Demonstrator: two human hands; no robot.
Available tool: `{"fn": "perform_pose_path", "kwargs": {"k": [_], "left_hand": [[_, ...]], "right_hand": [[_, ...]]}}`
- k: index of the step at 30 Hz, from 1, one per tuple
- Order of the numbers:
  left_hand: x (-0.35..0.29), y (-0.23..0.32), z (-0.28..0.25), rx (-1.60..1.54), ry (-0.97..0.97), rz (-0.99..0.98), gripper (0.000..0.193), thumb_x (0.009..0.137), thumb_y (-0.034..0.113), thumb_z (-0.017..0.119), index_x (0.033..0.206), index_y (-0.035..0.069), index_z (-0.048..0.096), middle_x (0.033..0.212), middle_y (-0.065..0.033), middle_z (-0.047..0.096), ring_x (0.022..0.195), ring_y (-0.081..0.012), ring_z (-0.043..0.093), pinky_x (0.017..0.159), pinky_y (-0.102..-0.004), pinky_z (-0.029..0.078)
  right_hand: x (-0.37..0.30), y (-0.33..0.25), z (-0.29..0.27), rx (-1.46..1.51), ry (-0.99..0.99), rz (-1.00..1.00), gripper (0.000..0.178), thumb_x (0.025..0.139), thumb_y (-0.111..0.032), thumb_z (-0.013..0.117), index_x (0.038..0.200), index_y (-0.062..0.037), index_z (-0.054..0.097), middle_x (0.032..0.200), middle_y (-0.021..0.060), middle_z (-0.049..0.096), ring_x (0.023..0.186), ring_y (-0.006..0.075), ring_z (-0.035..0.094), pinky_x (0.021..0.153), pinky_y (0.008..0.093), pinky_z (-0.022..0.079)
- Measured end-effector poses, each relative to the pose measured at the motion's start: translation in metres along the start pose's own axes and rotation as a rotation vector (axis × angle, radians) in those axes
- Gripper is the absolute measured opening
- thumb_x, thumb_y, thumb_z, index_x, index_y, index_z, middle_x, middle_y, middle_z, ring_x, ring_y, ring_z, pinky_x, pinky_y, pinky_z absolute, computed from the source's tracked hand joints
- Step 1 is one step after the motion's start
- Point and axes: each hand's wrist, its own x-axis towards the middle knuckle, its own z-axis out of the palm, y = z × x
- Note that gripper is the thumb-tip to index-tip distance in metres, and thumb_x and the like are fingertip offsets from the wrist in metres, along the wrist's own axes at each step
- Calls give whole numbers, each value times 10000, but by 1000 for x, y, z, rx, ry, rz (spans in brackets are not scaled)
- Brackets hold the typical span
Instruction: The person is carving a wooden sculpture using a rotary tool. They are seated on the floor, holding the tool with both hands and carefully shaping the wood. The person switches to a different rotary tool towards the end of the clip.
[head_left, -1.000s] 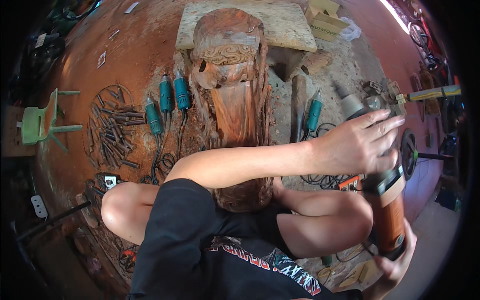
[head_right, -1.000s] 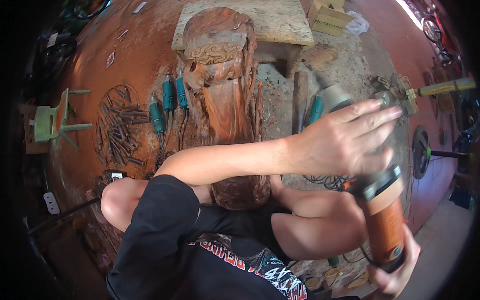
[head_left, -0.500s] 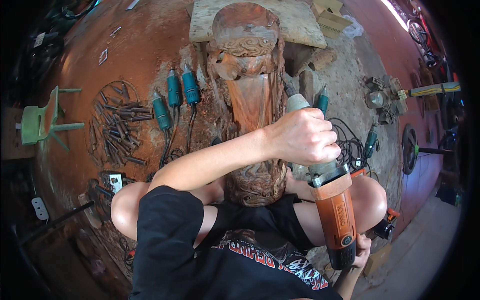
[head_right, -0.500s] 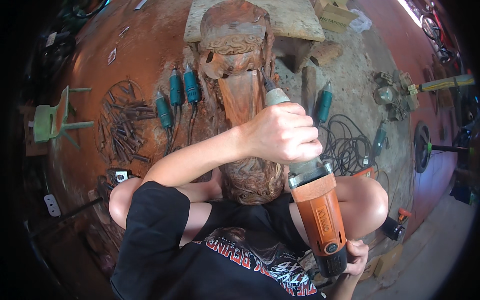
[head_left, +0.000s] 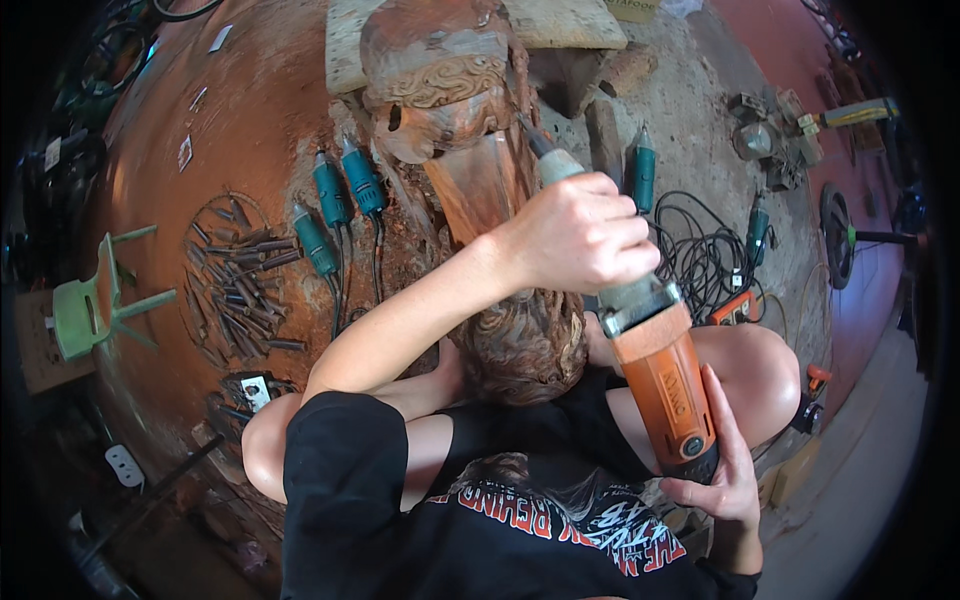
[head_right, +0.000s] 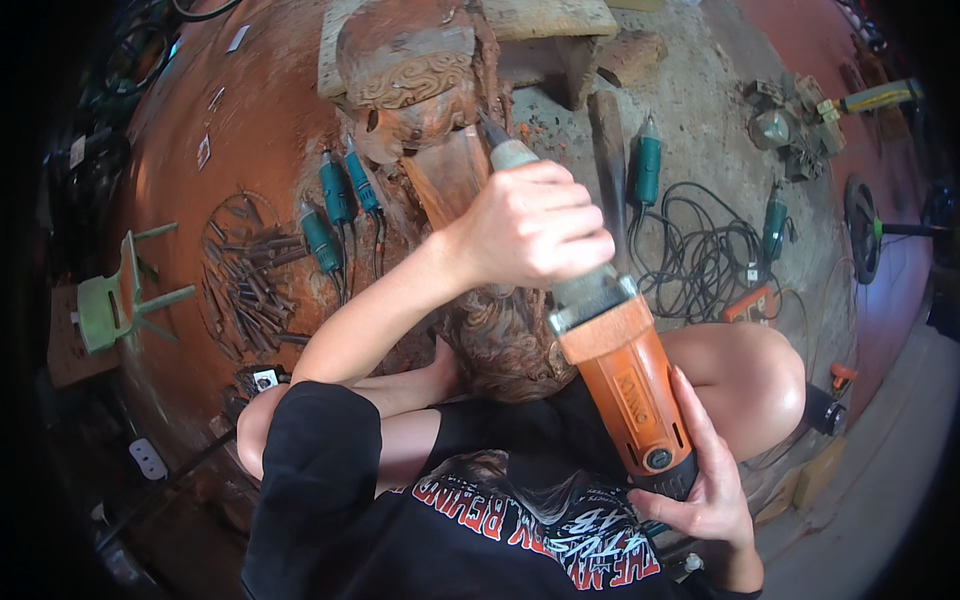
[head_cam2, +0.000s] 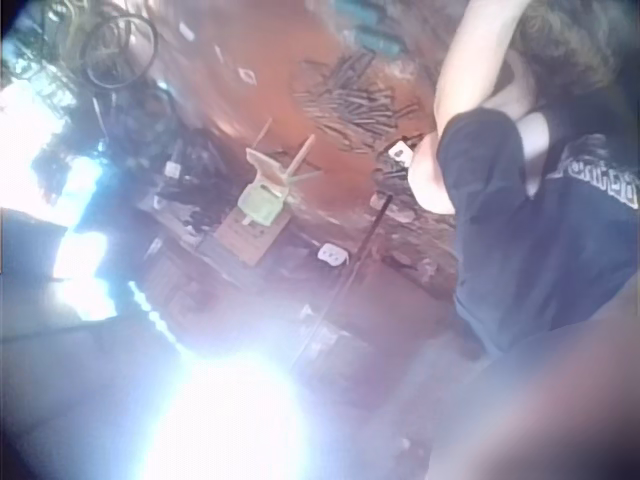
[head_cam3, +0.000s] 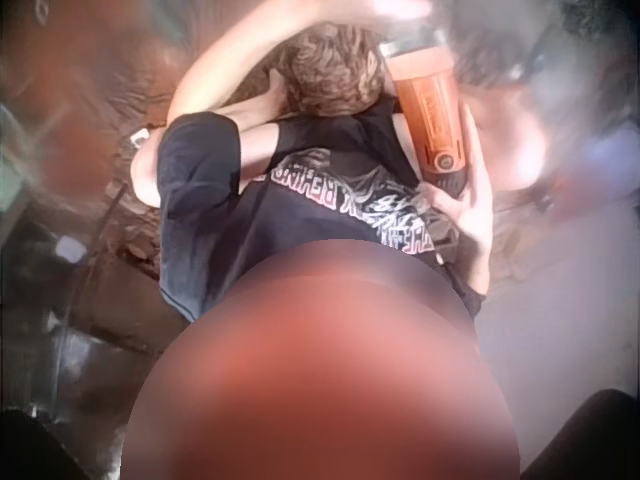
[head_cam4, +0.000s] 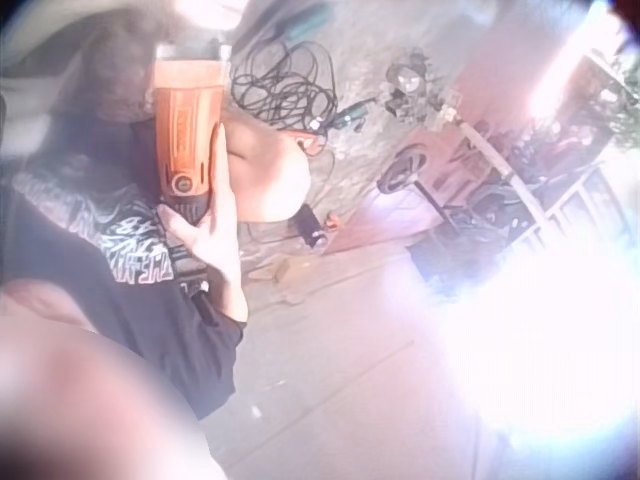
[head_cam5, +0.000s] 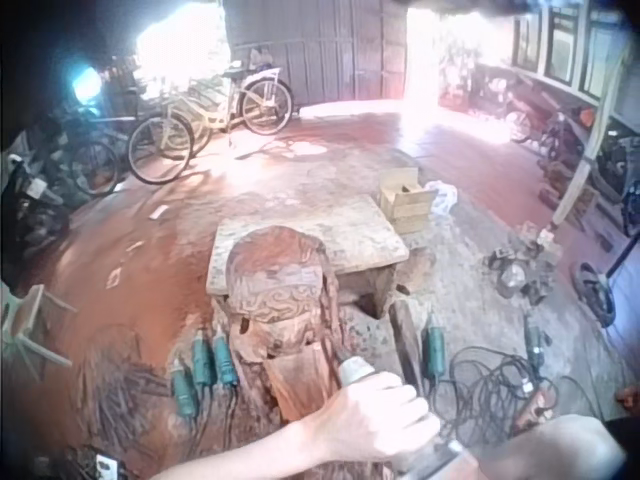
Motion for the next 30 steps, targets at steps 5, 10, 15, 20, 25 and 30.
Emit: {"fn": "perform_pose_path", "kwargs": {"k": [5,10,15,20,25,30], "left_hand": [[-4,-22,3,-61,-53,-6,76,700,152,685,731,127,620,664,22,554,622,-151,599,601,-289,504],[-12,-30,3,-83,-62,-35,79,700,161,679,751,112,643,694,16,593,663,-158,637,624,-298,517],[-10,-40,-3,-53,-104,-58,81,707,159,681,760,105,651,716,12,621,690,-166,660,645,-309,537],[-10,-45,1,-56,-81,-63,62,717,160,679,755,122,646,701,18,600,685,-160,650,643,-309,532],[-10,-47,-3,-58,-111,-67,76,710,156,678,760,101,660,696,1,597,662,-180,638,620,-321,527],[-13,-49,1,-55,-86,-66,78,714,160,672,761,98,662,669,-3,567,645,-183,623,605,-319,518]], "right_hand": [[26,-18,10,-186,51,-51,1107,637,-19,848,1595,60,300,1519,222,524,1422,288,498,1202,383,318],[39,-24,8,-195,-4,-75,1125,614,-4,838,1598,59,295,1524,218,522,1431,277,490,1210,379,302],[51,-35,8,-161,-9,-78,1120,607,8,821,1596,65,298,1520,213,529,1448,276,471,1221,373,275],[54,-33,5,-136,3,-91,1131,598,-18,823,1596,67,298,1502,217,545,1440,283,483,1222,377,273],[60,-31,2,-177,-24,-124,1135,592,-18,817,1596,68,297,1473,222,571,1423,289,504,1219,375,278],[64,-31,2,-149,-15,-102,1133,594,-15,811,1597,71,292,1472,222,571,1425,283,502,1216,364,277]]}}
